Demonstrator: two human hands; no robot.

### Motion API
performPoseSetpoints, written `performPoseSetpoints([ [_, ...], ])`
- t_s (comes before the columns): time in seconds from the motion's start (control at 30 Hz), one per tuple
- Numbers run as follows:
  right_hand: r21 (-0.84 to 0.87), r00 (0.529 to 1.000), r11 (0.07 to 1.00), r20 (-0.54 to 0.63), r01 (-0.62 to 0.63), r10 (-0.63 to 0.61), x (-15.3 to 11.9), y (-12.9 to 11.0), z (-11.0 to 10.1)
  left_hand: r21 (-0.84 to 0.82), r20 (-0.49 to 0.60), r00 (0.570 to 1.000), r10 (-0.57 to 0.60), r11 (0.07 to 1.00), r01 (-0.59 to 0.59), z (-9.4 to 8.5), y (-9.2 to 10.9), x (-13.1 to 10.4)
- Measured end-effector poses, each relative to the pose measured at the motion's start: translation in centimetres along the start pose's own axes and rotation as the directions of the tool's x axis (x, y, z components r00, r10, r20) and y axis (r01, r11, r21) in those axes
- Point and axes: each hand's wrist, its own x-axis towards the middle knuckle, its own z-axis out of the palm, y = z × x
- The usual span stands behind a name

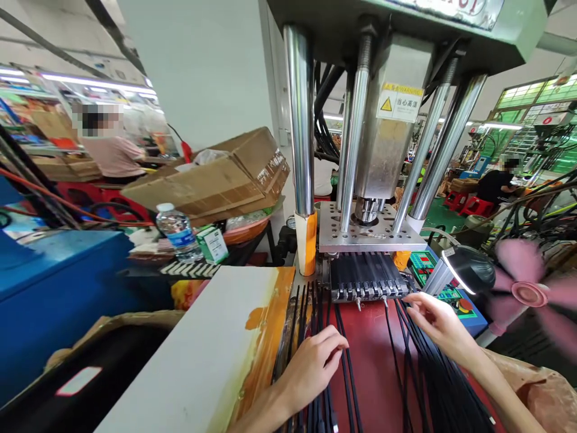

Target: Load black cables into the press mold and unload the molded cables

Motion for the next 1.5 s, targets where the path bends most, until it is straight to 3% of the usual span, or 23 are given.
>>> performPoseSetpoints([
  [0.07,-0.123,0.990,0.984,0.084,0.127,-0.117,3.6,-2.4,0.8,-0.002,-0.006,1.000,0.007,1.000,-0.007,0.0,-0.1,0.0],
  [0.13,-0.278,0.979,0.943,0.137,0.185,-0.152,7.3,-3.3,2.1,0.000,-0.017,1.000,0.006,1.000,-0.006,0.1,-0.2,0.0],
  [0.3,-0.494,0.992,0.861,0.097,0.116,-0.078,15.3,-2.1,5.8,0.006,-0.036,0.999,0.007,1.000,-0.006,0.0,-0.3,0.0],
  [0.43,-0.544,0.995,0.833,0.065,0.103,-0.081,19.2,-1.6,7.0,0.012,-0.047,0.999,0.015,1.000,-0.015,-0.2,-0.3,0.0],
  [0.53,-0.546,0.993,0.830,0.042,0.114,-0.109,20.3,-2.1,7.0,0.021,-0.059,0.998,0.039,0.999,-0.038,0.0,-0.3,-0.1],
  [0.63,-0.544,0.991,0.830,0.019,0.123,-0.134,18.6,-2.9,6.6,0.023,-0.107,0.991,0.074,0.997,-0.072,-0.2,-0.3,-0.1],
  [0.77,-0.512,0.980,0.849,-0.062,0.130,-0.187,12.0,-5.2,4.4,-0.024,-0.294,0.954,0.055,0.998,-0.065,-2.3,0.2,-0.1],
  [0.87,-0.363,0.901,0.909,-0.293,0.206,-0.321,6.4,-8.5,0.5,-0.098,-0.466,0.884,-0.050,0.995,0.005,-4.9,1.1,-0.3],
  [0.93,-0.275,0.851,0.921,-0.375,0.275,-0.366,3.5,-11.2,-2.5,-0.166,-0.503,0.856,-0.118,0.985,0.038,-6.2,1.8,-0.6],
  [0.97,-0.249,0.855,0.923,-0.363,0.294,-0.370,2.4,-12.4,-3.9,-0.218,-0.481,0.865,-0.145,0.975,0.042,-6.5,2.3,-0.9],
  [1.03,-0.202,0.893,0.930,-0.277,0.306,-0.354,0.8,-14.3,-5.7,-0.373,-0.343,0.926,-0.157,0.928,0.019,-5.9,3.3,-1.6],
  [1.1,-0.152,0.932,0.942,-0.165,0.299,-0.323,-0.6,-15.3,-6.2,-0.593,-0.098,0.990,-0.097,0.805,0.020,-4.0,4.5,-2.5],
  [1.13,-0.131,0.946,0.948,-0.116,0.289,-0.304,-1.2,-15.4,-5.9,-0.707,0.025,0.999,-0.043,0.706,0.048,-2.5,5.2,-3.0],
  [1.23,-0.088,0.971,0.967,-0.020,0.238,-0.240,-3.3,-15.0,-4.3,-0.908,0.266,0.959,0.096,0.358,0.216,2.9,7.5,-4.3],
  [1.33,-0.054,0.986,0.984,0.004,0.169,-0.169,-5.1,-14.5,-2.8,-0.916,0.391,0.915,0.097,0.137,0.377,7.8,9.6,-5.4],
  [1.43,-0.027,0.990,0.991,0.053,0.132,-0.130,-6.1,-13.7,-2.7,-0.849,0.515,0.855,-0.060,0.104,0.518,10.1,10.6,-6.5],
  [1.47,-0.046,0.994,0.993,0.007,0.110,-0.110,-6.3,-13.1,-3.0,-0.817,0.545,0.829,-0.129,0.140,0.559,10.4,10.8,-6.9],
  [1.5,-0.089,0.990,0.994,-0.122,0.062,-0.073,-6.5,-12.0,-3.7,-0.785,0.563,0.805,-0.185,0.185,0.591,10.4,10.9,-7.2],
])
